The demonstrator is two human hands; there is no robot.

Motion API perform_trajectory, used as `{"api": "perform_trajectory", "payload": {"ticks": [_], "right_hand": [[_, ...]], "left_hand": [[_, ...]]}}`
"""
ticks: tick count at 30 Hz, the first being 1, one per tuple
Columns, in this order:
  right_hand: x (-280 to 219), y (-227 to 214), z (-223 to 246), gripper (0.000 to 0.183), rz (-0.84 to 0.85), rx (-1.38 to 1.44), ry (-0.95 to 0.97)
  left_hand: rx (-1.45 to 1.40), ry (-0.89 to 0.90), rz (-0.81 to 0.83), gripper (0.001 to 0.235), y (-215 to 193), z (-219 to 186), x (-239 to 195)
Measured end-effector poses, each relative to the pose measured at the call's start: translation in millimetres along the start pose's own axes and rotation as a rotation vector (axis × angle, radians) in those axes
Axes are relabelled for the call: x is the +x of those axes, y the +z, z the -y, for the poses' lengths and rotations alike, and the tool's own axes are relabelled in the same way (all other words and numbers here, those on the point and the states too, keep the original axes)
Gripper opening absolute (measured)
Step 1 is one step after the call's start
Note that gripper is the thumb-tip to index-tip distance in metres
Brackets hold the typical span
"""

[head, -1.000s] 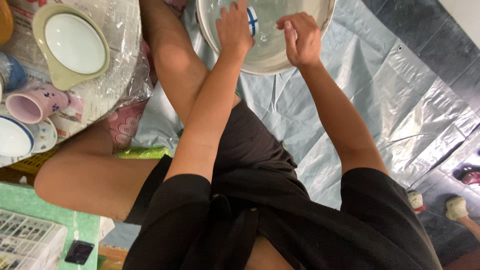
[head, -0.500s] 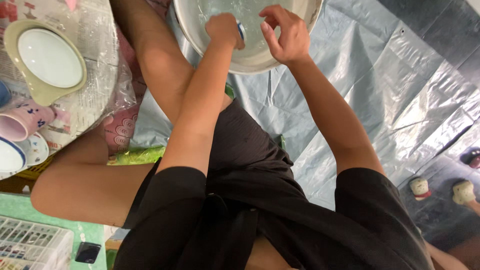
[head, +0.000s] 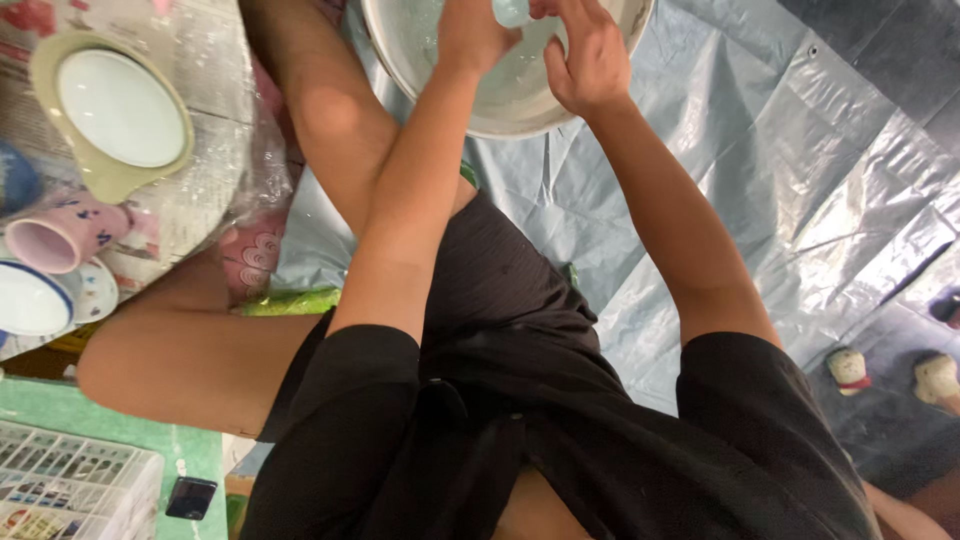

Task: The person sits cross-legged on a tarp and washes various ceramic dishes, including cups, bowls, and saucers, by hand in a white bucket of water. They scrub each item individually and place the cleaned pieces onto a nearby table covered with newspaper.

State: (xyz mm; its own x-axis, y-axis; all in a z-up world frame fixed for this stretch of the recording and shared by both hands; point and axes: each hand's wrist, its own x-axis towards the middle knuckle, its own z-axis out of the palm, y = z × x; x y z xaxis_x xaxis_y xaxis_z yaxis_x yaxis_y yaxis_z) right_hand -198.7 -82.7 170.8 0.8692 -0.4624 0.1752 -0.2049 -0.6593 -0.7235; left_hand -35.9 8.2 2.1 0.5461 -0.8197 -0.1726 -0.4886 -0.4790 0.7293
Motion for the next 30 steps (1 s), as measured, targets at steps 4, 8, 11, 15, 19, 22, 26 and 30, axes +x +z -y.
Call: {"api": "perform_trajectory", "payload": {"ticks": [4, 8, 11, 15, 19, 22, 26, 30], "right_hand": [[1, 2, 4, 0.049, 0.119, -0.075, -0.044], [3, 15, -10, 0.057, 0.150, -0.177, -0.299], [3, 17, -21, 0.064, 0.312, -0.161, -0.339], [-1, 13, -24, 0.051, 0.338, -0.116, -0.240], [-3, 21, -23, 0.043, 0.204, -0.346, -0.245], [-2, 25, -26, 0.051, 0.204, -0.341, -0.322], [-1, 24, -27, 0.056, 0.313, -0.213, -0.308], [-2, 17, -19, 0.045, 0.221, -0.240, -0.251]], "left_hand": [[-0.129, 0.259, -0.248, 0.073, -20, -30, -12], [-0.136, 0.302, -0.143, 0.071, -28, -35, -21], [-0.145, 0.391, -0.160, 0.080, -44, -39, -30], [-0.177, 0.435, -0.287, 0.082, -61, -55, -34], [-0.245, 0.412, -0.180, 0.081, -67, -65, -39], [-0.228, 0.392, -0.148, 0.084, -75, -68, -38], [-0.210, 0.392, -0.171, 0.084, -81, -74, -42], [-0.178, 0.235, -0.144, 0.080, -79, -79, -44]]}}
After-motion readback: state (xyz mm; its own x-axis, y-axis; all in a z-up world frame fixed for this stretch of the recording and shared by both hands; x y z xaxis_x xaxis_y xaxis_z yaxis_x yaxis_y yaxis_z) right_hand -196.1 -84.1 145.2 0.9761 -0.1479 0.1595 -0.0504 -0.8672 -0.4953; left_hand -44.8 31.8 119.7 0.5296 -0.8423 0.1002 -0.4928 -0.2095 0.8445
